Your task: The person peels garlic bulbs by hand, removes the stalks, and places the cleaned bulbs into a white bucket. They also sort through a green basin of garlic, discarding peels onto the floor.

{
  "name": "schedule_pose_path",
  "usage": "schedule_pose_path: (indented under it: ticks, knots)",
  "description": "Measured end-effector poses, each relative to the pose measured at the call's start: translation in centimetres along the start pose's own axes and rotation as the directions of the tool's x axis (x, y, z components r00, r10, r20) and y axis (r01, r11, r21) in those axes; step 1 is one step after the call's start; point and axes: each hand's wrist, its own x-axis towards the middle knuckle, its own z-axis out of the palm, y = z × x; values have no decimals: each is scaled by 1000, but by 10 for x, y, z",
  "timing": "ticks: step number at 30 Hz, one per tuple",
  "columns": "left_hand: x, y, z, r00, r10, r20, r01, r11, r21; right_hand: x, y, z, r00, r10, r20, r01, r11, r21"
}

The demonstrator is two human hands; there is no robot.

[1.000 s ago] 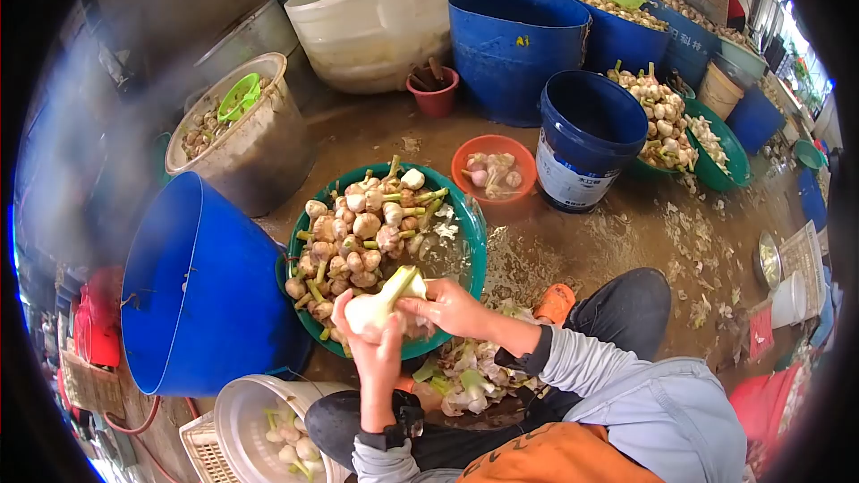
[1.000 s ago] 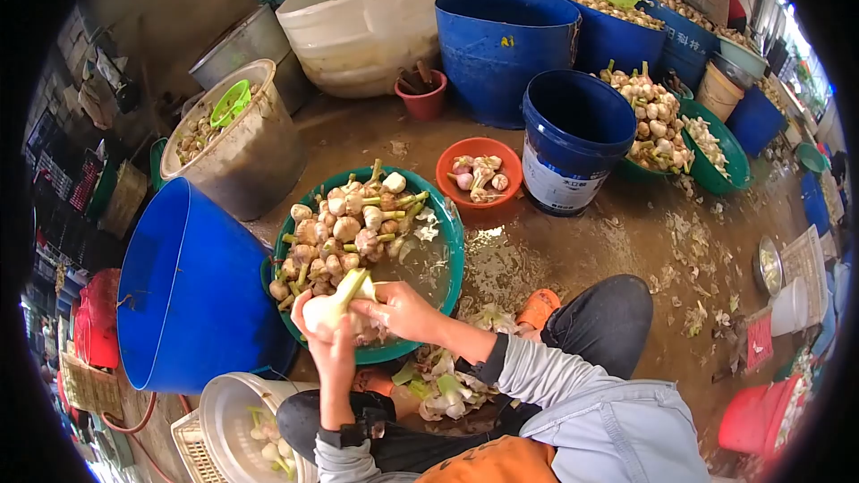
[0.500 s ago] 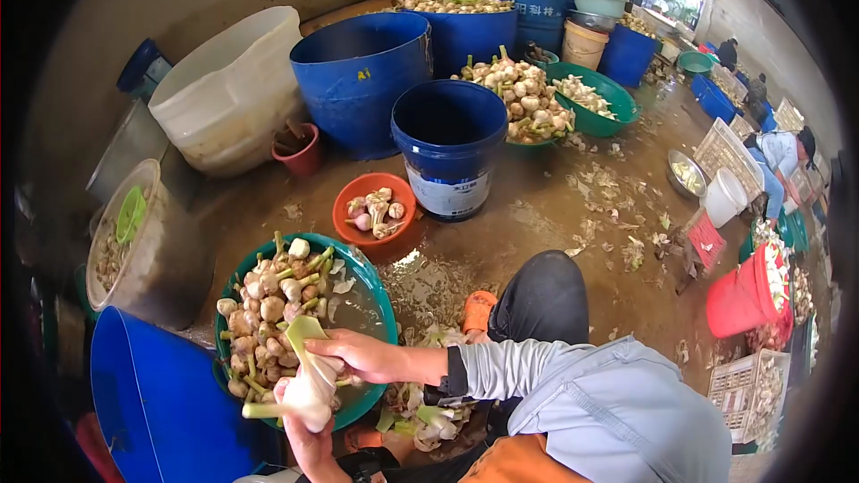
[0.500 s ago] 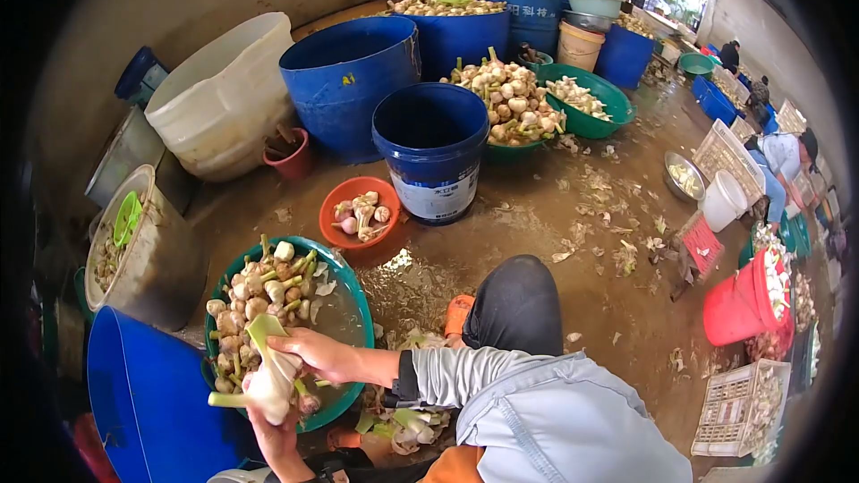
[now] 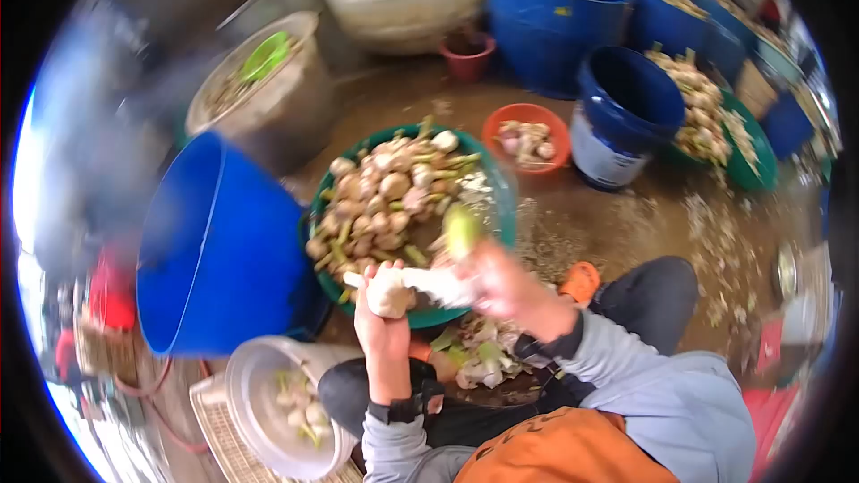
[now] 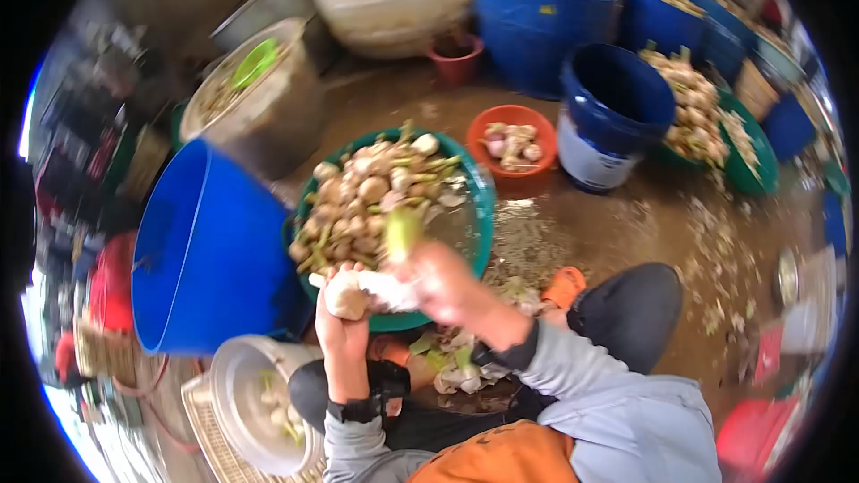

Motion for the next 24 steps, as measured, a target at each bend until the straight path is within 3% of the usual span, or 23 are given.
schedule_pose_path:
  ticks: [1, 2, 3, 5, 6, 7, 8, 11, 12, 13, 16, 17, 19, 20, 22, 23, 24]
  knots:
    - [2, 6, -2, 995, -23, 96, 36, 991, -132, 1, -21, -2, 996, 86, -18, -82, 985, 149]
    - [2, 13, 7, 995, -30, 92, 44, 988, -150, 7, -28, -24, 968, 37, 248, -52, 997, 57]
    - [-4, 17, 15, 995, -7, 98, 28, 977, -210, -4, -43, -21, 937, -1, 350, 9, 1000, -22]
    - [-1, 24, 16, 995, 34, -90, -50, 982, -185, -10, -44, -50, 925, 150, 350, -51, 960, -276]
    - [0, 23, 15, 997, 43, -60, -54, 981, -187, -5, -11, -83, 905, 267, 331, 53, 702, -710]
    - [0, 20, 13, 999, 43, -31, -48, 981, -186, -2, 19, -110, 899, 357, 251, 161, 265, -951]
    - [1, 19, 12, 999, 39, 3, -38, 983, -180, -5, 13, -79, 783, 606, -142, 272, -539, -797]
    - [-1, 14, 9, 999, 35, -9, -36, 996, -79, 18, 3, -35, 957, 261, 128, 175, -164, -971]
    - [-3, 14, 15, 994, 27, -102, -29, 999, -18, 26, -2, -15, 957, 126, 261, 272, -80, -959]
    - [-4, 14, 10, 995, 12, -102, -12, 1000, 7, 33, -2, 2, 927, -31, 373, 373, -8, -928]
    - [1, 19, 13, 990, 5, -144, -4, 1000, 5, 57, 19, 4, 697, -216, 684, 675, -123, -727]
    - [-2, 22, 12, 995, 18, -102, -18, 1000, -5, 55, 19, 6, 697, -112, 708, 694, -146, -705]
    - [0, 20, 12, 966, 240, -92, -239, 971, 22, 41, 22, 14, 675, 108, 729, 736, -171, -656]
    - [2, 24, 15, 939, 341, -40, -339, 939, 51, 24, 30, 16, 601, 391, 697, 782, -109, -613]
    - [-6, 46, 25, 796, 605, -1, -556, 733, 391, 24, 58, -38, 785, 423, 453, 553, -148, -820]
    - [-15, 62, 32, 667, 745, -1, -658, 590, 467, 30, 70, -70, 845, 432, 316, 422, -174, -890]
    - [-29, 81, 36, 580, 813, 58, -692, 454, 562, 55, 61, -95, 927, 352, 129, 267, -380, -886]
